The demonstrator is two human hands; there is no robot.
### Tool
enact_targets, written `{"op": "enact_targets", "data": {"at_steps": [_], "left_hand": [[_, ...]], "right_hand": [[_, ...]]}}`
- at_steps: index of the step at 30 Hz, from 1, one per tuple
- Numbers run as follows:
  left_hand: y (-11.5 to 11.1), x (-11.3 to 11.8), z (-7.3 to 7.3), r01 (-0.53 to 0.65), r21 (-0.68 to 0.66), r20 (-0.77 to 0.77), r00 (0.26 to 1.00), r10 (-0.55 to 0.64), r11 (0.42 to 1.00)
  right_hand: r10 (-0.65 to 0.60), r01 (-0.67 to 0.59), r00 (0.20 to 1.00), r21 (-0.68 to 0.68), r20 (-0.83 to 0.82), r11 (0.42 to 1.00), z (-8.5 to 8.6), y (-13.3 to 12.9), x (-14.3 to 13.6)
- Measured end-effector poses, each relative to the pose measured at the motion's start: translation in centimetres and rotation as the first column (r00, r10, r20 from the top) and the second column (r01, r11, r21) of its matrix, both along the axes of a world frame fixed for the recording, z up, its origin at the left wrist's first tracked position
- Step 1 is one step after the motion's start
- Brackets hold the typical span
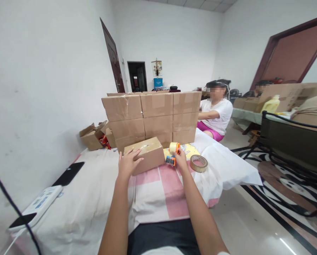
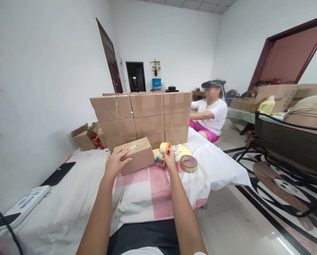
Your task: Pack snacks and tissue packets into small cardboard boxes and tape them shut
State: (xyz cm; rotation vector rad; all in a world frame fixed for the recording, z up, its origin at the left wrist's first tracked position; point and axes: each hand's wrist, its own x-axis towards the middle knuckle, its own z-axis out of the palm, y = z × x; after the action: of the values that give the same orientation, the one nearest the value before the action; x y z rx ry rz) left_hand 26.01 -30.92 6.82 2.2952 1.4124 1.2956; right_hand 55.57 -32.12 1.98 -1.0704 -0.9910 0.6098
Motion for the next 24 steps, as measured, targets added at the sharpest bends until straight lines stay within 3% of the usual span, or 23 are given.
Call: {"op": "enact_targets", "data": {"at_steps": [6, 8, 10, 13, 17, 20, 24], "left_hand": [[-2.7, 1.0, 1.9, -0.043, 0.135, 0.002, 0.999, 0.043, 0.99], [-3.9, 2.3, 2.8, 0.016, 0.142, 0.07, 0.997, -0.026, 0.99], [-5.1, 3.9, 3.5, 0.167, 0.056, 0.14, 0.975, -0.173, 0.984], [-6.9, 6.1, 3.9, 0.4, -0.093, 0.218, 0.902, -0.373, 0.912], [-8.1, 8.1, 3.5, 0.618, -0.146, 0.404, 0.75, -0.524, 0.773], [-8.1, 8.5, 3.4, 0.71, -0.166, 0.543, 0.645, -0.538, 0.684], [-8.0, 8.0, 3.6, 0.755, -0.201, 0.62, 0.591, -0.516, 0.624]], "right_hand": [[0.099, -0.084, 0.989, 0.131, -0.113, 0.988, 2.0, -4.8, -2.9], [0.161, -0.139, 0.978, 0.158, -0.133, 0.978, 2.6, -6.6, -4.0], [0.237, -0.214, 0.964, 0.178, -0.118, 0.96, 3.3, -8.3, -4.9], [0.329, -0.317, 0.944, 0.19, -0.037, 0.929, 4.6, -10.5, -5.5], [0.369, -0.368, 0.929, 0.2, 0.032, 0.908, 5.9, -12.7, -5.2], [0.361, -0.369, 0.93, 0.166, 0.074, 0.915, 5.9, -13.5, -5.0], [0.377, -0.383, 0.924, 0.156, 0.07, 0.91, 5.7, -14.0, -5.4]]}}
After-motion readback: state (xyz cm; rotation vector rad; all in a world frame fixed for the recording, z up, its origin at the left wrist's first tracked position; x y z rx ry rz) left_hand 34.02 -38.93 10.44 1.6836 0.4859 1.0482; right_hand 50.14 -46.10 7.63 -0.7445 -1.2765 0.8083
